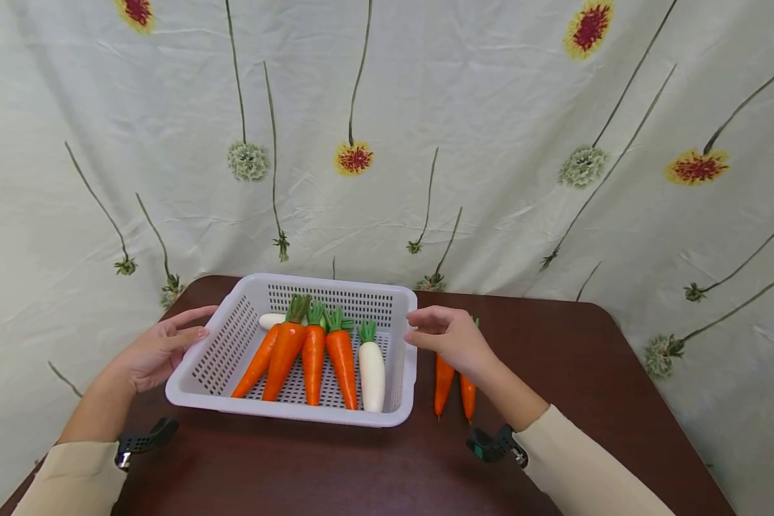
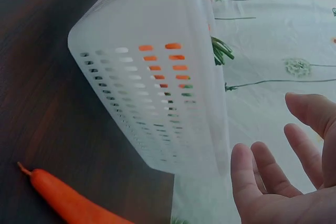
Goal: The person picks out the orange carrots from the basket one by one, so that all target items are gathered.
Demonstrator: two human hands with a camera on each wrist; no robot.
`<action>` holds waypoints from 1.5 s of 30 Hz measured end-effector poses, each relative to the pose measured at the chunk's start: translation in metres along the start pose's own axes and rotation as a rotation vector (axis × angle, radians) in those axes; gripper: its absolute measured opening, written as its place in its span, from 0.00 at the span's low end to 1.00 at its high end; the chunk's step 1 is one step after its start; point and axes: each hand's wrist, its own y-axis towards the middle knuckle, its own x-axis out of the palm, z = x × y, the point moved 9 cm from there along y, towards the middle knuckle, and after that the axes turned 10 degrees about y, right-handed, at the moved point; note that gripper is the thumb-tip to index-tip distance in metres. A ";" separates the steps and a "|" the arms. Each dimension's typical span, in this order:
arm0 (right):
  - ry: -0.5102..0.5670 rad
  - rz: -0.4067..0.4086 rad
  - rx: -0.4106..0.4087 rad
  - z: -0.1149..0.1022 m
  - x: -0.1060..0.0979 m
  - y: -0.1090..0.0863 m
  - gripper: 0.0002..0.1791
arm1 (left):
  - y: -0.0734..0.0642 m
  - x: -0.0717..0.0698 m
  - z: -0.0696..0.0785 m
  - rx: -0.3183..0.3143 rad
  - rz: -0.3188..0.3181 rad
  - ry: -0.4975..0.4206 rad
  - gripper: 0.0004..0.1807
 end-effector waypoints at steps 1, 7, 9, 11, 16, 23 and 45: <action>0.000 -0.009 -0.005 -0.002 0.002 0.001 0.23 | 0.000 0.000 0.000 0.000 0.000 0.000 0.31; -0.011 -0.070 -0.023 -0.014 0.016 0.005 0.20 | 0.001 0.001 0.000 0.002 -0.003 0.000 0.31; -0.019 -0.084 -0.020 -0.017 0.020 0.007 0.20 | 0.001 0.001 -0.001 0.003 -0.004 -0.001 0.31; -0.024 -0.098 -0.010 -0.019 0.023 0.009 0.20 | 0.001 0.000 -0.001 0.004 -0.003 -0.002 0.31; -0.047 -0.128 0.020 -0.021 0.031 0.016 0.21 | 0.001 0.000 -0.001 0.004 -0.002 -0.006 0.31; -0.058 -0.171 0.025 -0.022 0.042 0.023 0.23 | 0.001 0.000 0.000 0.004 -0.003 0.003 0.31; -0.088 -0.282 0.067 -0.025 0.086 0.056 0.23 | 0.002 -0.002 -0.003 0.002 -0.015 0.008 0.31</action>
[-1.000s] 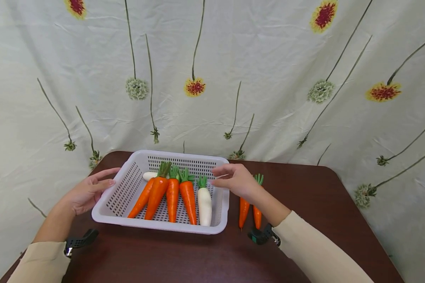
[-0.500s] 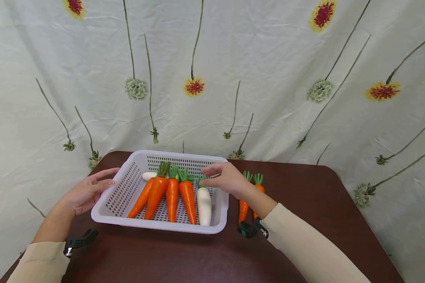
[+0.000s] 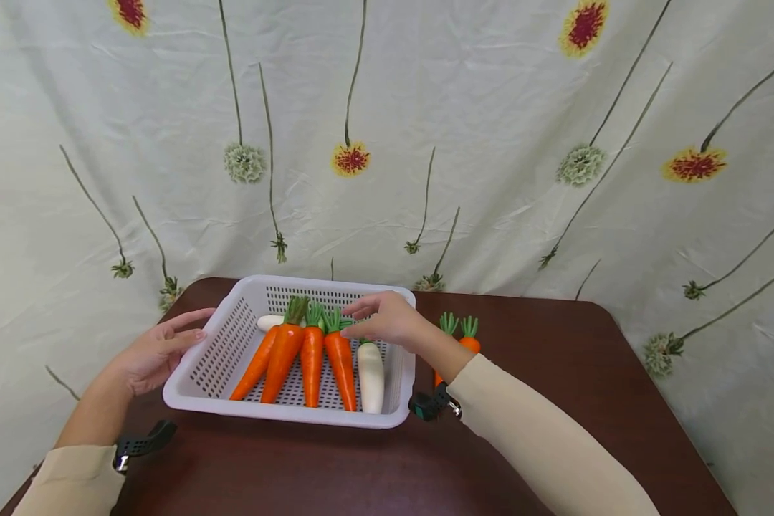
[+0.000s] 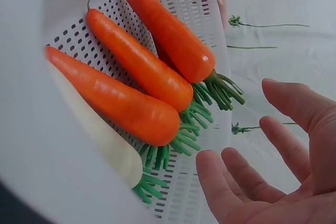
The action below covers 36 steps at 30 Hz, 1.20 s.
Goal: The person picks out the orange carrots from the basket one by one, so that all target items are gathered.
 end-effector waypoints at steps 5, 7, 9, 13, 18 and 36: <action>-0.025 -0.019 0.043 0.000 0.006 0.010 0.24 | 0.000 -0.001 0.000 0.001 0.007 0.011 0.31; -0.021 -0.028 0.070 0.000 0.009 0.014 0.25 | 0.000 0.000 0.000 0.002 0.007 0.014 0.31; -0.019 -0.036 0.092 0.000 0.012 0.017 0.26 | 0.000 -0.001 -0.001 0.004 0.010 0.015 0.32; -0.024 -0.036 0.120 0.001 0.014 0.024 0.26 | 0.000 -0.001 -0.001 0.005 0.016 0.019 0.31; -0.010 -0.042 0.142 0.006 0.018 0.034 0.25 | 0.000 0.000 -0.001 0.011 0.012 0.017 0.30; -0.031 -0.139 0.240 0.019 0.034 0.053 0.24 | 0.000 0.000 0.000 0.004 0.019 0.007 0.32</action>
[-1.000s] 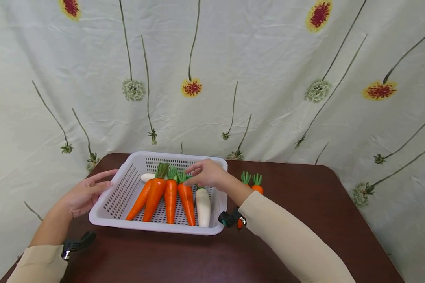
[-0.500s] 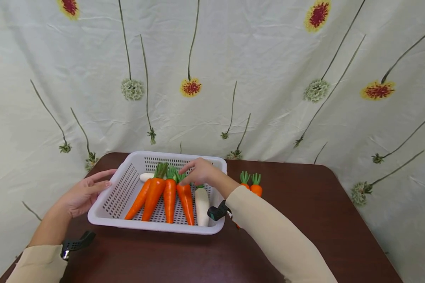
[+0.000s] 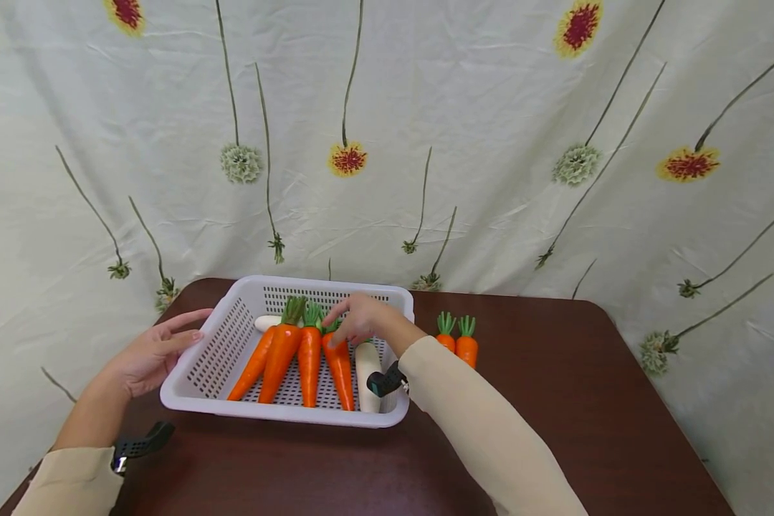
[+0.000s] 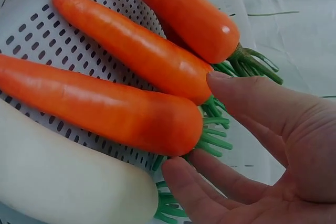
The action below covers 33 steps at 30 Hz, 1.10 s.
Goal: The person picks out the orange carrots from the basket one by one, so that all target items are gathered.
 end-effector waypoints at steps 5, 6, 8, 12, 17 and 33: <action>-0.003 0.003 0.010 0.004 0.000 0.007 0.23 | 0.000 0.000 0.000 -0.002 -0.004 -0.005 0.32; -0.008 0.005 0.013 0.005 0.000 0.008 0.23 | 0.000 0.001 0.000 -0.002 -0.007 -0.007 0.31; -0.010 0.009 0.022 0.006 0.001 0.009 0.22 | 0.000 0.001 0.001 0.001 -0.010 -0.007 0.31; -0.003 0.031 0.043 0.007 0.000 0.011 0.21 | -0.001 0.002 0.002 0.004 -0.012 -0.009 0.30; 0.001 0.045 0.066 0.008 0.002 0.011 0.21 | -0.001 0.002 0.002 0.000 -0.009 -0.004 0.31; -0.094 0.031 0.071 0.011 0.010 0.015 0.26 | -0.001 0.000 0.001 -0.009 -0.001 -0.001 0.32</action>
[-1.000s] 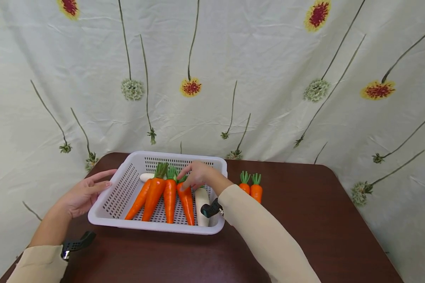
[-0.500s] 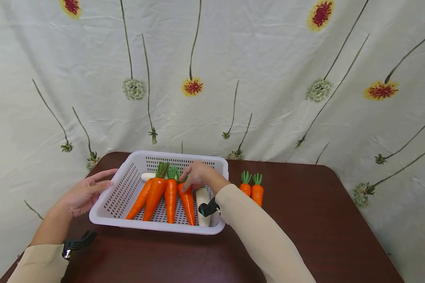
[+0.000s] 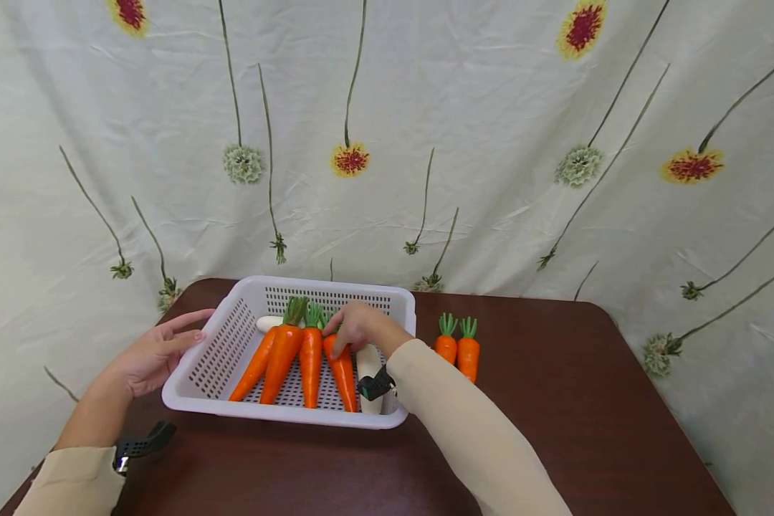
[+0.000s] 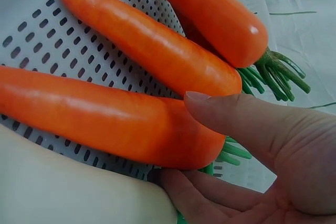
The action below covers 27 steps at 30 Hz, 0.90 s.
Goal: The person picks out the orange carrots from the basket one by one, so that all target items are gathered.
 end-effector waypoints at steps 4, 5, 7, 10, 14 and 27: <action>-0.011 0.035 0.012 0.001 0.000 0.001 0.24 | 0.000 0.001 0.000 0.003 -0.005 -0.005 0.33; -0.013 0.042 0.012 0.000 0.000 0.000 0.24 | 0.000 0.001 0.000 0.004 -0.006 -0.006 0.33; -0.021 0.061 0.013 0.000 -0.001 0.001 0.23 | 0.000 0.001 0.000 0.005 -0.008 -0.008 0.33; -0.034 0.093 0.014 0.000 -0.001 0.001 0.22 | 0.000 0.001 0.000 0.006 -0.008 -0.012 0.32; -0.053 0.128 0.015 0.000 -0.004 0.000 0.21 | 0.000 0.001 0.001 0.008 -0.009 -0.015 0.32; 0.125 0.085 0.048 0.008 -0.008 -0.006 0.22 | -0.001 0.001 0.002 0.012 -0.008 -0.005 0.32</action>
